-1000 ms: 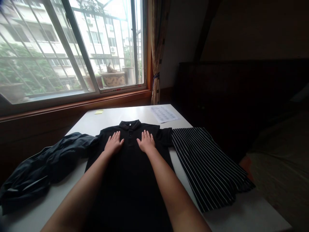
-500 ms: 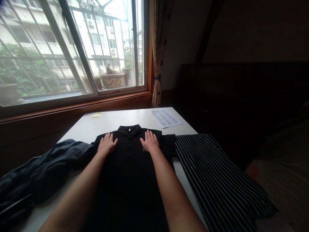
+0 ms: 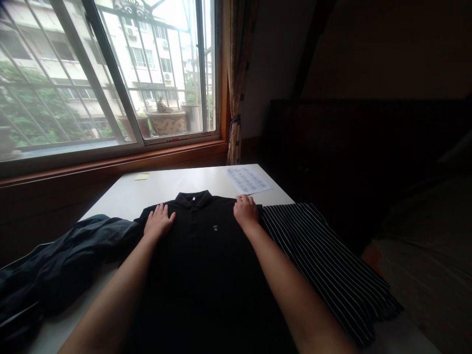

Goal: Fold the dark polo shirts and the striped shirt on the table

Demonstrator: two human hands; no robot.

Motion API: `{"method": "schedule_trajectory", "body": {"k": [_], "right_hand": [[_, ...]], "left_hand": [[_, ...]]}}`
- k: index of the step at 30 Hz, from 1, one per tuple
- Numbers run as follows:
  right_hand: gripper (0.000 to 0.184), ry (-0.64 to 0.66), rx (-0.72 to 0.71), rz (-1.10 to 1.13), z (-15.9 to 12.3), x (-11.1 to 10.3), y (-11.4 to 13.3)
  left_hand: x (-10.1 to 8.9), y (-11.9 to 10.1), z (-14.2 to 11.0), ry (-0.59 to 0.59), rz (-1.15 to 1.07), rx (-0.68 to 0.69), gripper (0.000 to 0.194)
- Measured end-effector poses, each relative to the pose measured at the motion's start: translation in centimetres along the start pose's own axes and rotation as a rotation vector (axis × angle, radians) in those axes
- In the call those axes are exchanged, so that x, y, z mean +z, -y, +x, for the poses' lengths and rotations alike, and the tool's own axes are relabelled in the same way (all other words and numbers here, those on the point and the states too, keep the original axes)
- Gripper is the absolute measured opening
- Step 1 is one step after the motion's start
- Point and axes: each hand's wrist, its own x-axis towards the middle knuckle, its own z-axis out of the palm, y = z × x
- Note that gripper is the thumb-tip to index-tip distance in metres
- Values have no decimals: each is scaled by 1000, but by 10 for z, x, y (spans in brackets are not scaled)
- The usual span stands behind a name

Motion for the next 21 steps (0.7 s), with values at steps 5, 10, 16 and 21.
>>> {"method": "schedule_trajectory", "body": {"k": [5,10,16,21], "right_hand": [[43,206,335,-38,17,-20,-55],[30,228,331,75,16,-22,-70],[38,53,222,251,21,-39,-55],[44,-4,-52,313,24,-59,-42]], "left_hand": [[1,0,0,2,-10,-3,78],[1,1,0,-8,-22,6,78],[2,2,0,-28,-24,17,76],[5,4,2,-39,-29,20,76]]}}
